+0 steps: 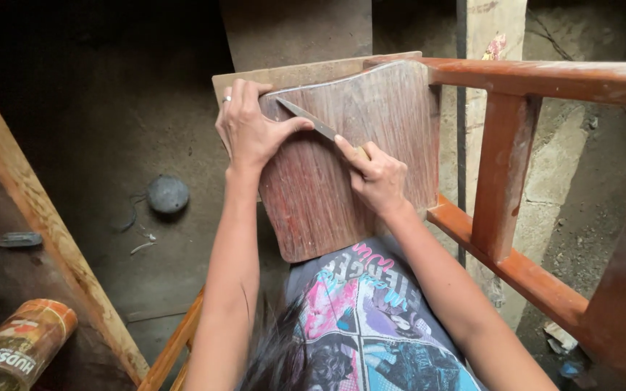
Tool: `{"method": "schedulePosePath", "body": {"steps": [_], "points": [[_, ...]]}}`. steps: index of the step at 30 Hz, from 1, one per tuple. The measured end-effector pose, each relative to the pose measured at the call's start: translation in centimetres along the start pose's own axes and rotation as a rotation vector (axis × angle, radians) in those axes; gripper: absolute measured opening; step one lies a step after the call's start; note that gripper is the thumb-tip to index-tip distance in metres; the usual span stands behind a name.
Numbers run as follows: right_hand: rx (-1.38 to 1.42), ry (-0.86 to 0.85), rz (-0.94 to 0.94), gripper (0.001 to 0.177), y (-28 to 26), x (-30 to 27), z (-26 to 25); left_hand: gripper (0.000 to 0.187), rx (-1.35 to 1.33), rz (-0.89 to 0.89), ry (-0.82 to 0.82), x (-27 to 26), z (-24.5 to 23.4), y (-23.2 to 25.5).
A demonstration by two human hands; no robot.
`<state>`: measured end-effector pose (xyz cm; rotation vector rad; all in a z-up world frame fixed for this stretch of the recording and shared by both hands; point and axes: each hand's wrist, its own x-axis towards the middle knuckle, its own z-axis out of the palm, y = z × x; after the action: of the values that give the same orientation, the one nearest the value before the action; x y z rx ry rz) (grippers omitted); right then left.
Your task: Scraping a wooden stool with a knife to refine the surface and joints
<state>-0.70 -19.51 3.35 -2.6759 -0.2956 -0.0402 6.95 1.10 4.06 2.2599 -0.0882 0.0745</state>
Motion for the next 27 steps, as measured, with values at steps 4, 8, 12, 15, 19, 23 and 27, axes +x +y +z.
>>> {"method": "schedulePosePath", "body": {"steps": [4, 8, 12, 15, 19, 23, 27], "points": [[-0.008, 0.034, -0.021, 0.043, 0.5, 0.4, 0.6, 0.067, 0.036, 0.024, -0.02, 0.9, 0.3, -0.2], [-0.119, 0.036, -0.034, 0.051, 0.4, 1.3, 0.7, 0.061, 0.209, -0.026, 0.049, 1.5, 0.7, -0.2], [-0.048, 0.102, 0.018, 0.04, -0.5, 2.0, 0.4, 0.061, 0.13, 0.005, 0.057, 1.7, 0.4, 0.4], [-0.061, 0.094, 0.013, 0.039, -0.2, 2.0, 0.2, 0.063, 0.129, 0.037, 0.008, 1.3, 0.3, 0.3], [-0.022, -0.027, -0.075, 0.042, 0.0, 0.1, -0.3, 0.066, -0.003, 0.009, -0.103, 0.0, 0.1, -1.5], [0.019, -0.096, -0.065, 0.041, 0.2, -2.5, -0.3, 0.095, -0.119, -0.029, -0.229, -0.8, -0.5, -2.5], [-0.046, -0.108, -0.106, 0.044, 0.5, -2.6, -0.2, 0.104, -0.126, -0.023, -0.289, -1.1, -0.8, -2.2]]}}
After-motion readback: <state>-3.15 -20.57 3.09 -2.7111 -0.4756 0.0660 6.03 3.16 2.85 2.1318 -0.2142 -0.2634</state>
